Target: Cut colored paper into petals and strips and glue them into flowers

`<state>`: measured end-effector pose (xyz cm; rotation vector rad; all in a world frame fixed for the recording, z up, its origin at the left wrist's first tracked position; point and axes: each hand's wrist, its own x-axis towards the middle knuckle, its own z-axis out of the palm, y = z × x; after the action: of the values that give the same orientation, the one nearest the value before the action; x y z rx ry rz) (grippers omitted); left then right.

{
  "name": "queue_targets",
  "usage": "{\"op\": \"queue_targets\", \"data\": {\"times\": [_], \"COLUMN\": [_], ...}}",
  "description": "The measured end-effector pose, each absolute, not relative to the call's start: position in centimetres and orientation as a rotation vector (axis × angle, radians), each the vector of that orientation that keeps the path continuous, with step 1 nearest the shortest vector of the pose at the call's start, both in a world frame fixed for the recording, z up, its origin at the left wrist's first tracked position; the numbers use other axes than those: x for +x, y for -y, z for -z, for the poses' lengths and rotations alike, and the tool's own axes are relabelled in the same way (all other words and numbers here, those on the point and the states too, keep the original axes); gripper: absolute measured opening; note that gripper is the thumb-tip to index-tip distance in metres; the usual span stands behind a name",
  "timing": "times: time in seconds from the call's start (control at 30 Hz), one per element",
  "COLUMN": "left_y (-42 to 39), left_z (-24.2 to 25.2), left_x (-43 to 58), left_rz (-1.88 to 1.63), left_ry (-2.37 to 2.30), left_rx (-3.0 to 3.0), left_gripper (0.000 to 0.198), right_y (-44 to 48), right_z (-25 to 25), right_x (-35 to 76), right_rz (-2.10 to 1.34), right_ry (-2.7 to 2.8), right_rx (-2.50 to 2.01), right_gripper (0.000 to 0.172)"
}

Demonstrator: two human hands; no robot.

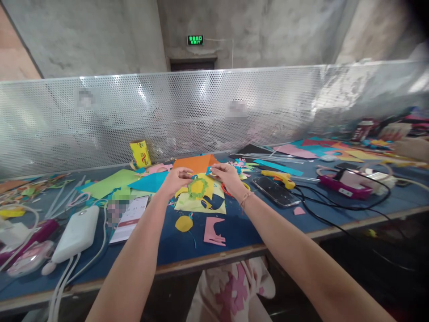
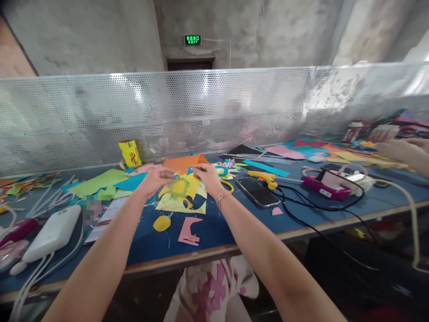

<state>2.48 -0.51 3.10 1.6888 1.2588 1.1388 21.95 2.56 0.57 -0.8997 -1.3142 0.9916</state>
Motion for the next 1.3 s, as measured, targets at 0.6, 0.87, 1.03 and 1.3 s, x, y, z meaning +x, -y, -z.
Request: {"op": "queue_targets", "data": {"times": [0.6, 0.87, 1.03, 1.3], "left_y": [-0.3, -0.6, -1.3, -1.1], "left_z": [-0.9, -0.5, 0.1, 0.3], "left_x": [4.4, 4.5, 4.3, 4.8], "left_rz": [-1.04, -1.08, -1.126, -1.183], "left_ry": [-1.31, -1.194, -1.214, -1.265], "left_rx": [1.891, 2.019, 2.044, 1.74], "left_gripper": [0.033, 0.027, 0.032, 0.036], "right_y": [-3.8, -3.2, -3.4, -2.7], "right_z": [0.4, 0.0, 0.4, 0.1], "right_x": [22.6, 22.6, 22.7, 22.4], "right_rz": [-0.705, -0.752, -0.883, -1.136], "right_ry": [1.605, 1.643, 1.612, 1.517], "right_rx": [-1.032, -1.093, -1.095, -1.029], "right_gripper": [0.017, 0.015, 0.011, 0.011]}}
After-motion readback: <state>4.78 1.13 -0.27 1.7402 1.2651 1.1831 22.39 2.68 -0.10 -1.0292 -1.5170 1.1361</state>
